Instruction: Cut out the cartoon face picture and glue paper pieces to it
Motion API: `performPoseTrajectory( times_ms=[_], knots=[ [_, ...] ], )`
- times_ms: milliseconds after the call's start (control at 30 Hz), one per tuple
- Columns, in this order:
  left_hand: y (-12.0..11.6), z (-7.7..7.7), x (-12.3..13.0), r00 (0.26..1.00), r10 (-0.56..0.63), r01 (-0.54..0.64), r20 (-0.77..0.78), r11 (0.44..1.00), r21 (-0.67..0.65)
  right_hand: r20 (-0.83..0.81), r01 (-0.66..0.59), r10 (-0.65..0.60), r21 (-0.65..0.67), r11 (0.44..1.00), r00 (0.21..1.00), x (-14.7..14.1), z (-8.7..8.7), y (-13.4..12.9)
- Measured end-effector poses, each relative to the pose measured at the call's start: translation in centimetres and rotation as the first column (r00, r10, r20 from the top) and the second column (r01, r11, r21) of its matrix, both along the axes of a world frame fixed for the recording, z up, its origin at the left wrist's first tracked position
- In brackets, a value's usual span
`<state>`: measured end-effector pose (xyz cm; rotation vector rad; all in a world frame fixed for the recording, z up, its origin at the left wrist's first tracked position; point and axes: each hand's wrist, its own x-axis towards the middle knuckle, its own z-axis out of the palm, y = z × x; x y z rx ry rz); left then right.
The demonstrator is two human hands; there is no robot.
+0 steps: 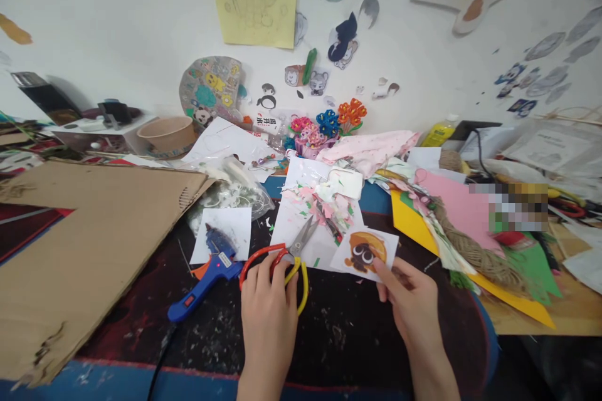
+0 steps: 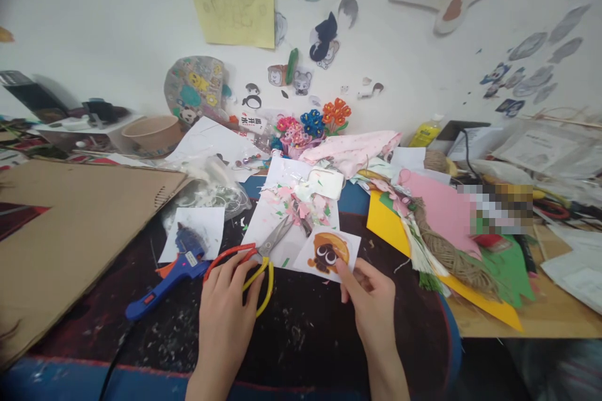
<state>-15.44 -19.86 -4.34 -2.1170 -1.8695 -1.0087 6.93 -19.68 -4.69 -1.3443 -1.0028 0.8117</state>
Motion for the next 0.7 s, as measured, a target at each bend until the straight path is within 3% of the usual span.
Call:
performPoseTrajectory(
  times_ms=[200,433,567,700],
  knots=[
    [0.1,1.1,-1.0,0.996,-0.052,0.049,-0.065,0.997,-0.057,0.071,-0.07,0.072,-0.028,0.997,0.995,0.7,2.0,1.4],
    [-1.2,3.9,-2.0,0.997,-0.056,0.056,0.049,0.998,-0.004,0.069,-0.102,0.097,0.076,0.992,0.993,1.7,5.3,4.3],
    [1.4,5.5,-0.9,0.997,0.02,-0.016,0.079,0.999,-0.05,0.026,-0.236,0.236,0.028,0.971,0.972,1.2,6.1,7.6],
    [4.6,6.0,0.5,0.994,0.107,-0.101,0.02,0.977,-0.186,-0.018,-0.313,0.312,-0.041,0.949,0.95,0.2,5.1,10.4]
  ],
)
